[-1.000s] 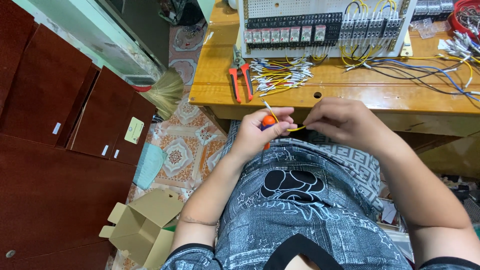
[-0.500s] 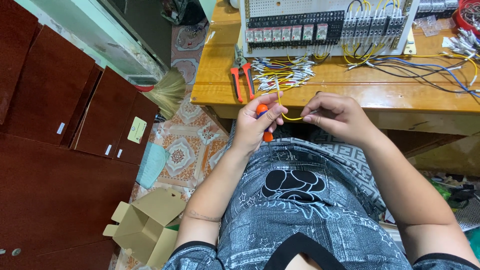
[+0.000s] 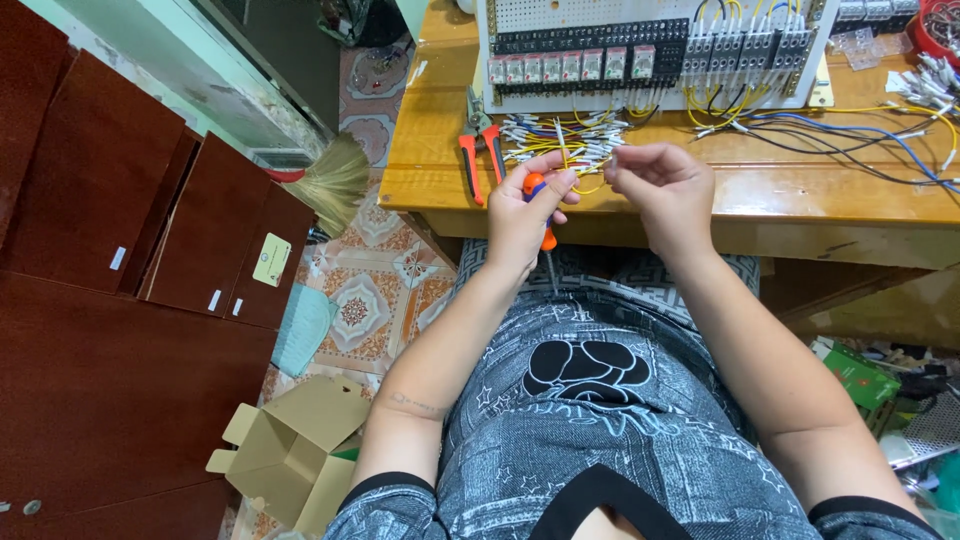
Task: Wiring an electrical control panel by inserting wires into terminal blocks and securing them with a screwdriver.
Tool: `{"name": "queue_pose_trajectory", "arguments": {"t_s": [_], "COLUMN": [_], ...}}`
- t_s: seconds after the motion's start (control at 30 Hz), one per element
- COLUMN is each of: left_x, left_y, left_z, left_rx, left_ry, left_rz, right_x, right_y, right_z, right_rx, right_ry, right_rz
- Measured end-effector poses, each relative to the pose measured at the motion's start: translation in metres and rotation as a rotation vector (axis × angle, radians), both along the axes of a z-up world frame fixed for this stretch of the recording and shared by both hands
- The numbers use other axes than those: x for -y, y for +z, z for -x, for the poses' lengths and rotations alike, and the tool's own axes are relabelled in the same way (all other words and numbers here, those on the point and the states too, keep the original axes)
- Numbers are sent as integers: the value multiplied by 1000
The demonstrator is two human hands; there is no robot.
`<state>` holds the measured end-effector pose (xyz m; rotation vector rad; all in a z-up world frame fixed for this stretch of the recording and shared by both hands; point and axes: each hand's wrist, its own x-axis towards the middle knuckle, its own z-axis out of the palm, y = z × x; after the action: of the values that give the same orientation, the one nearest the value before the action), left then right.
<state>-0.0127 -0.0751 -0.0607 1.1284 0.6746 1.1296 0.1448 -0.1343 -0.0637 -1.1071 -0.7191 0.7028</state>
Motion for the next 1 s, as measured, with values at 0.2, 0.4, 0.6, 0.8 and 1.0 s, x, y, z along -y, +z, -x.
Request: {"name": "queue_pose_trajectory", "arguments": {"t_s": [0.2, 0.4, 0.6, 0.8, 1.0], "left_x": [-7, -34, -24, -43, -69], "left_y": [-13, -3, 77, 75, 29], "left_z": [-11, 5, 31, 5, -24], "left_rx": [4, 55, -271, -472, -310], "left_ry": [21, 106, 124, 174, 178], "left_rz": [4, -148, -581, -1087, -1220], "right_x": [-4, -65, -94, -92, -95], "right_y": [3, -29, -32, -28, -22], "right_z": [-8, -25, -30, -24, -22], "right_rx": [221, 15, -48, 78, 97], "right_ry": [-46, -49, -78, -166, -220], "right_rz": [36, 53, 24, 86, 157]}}
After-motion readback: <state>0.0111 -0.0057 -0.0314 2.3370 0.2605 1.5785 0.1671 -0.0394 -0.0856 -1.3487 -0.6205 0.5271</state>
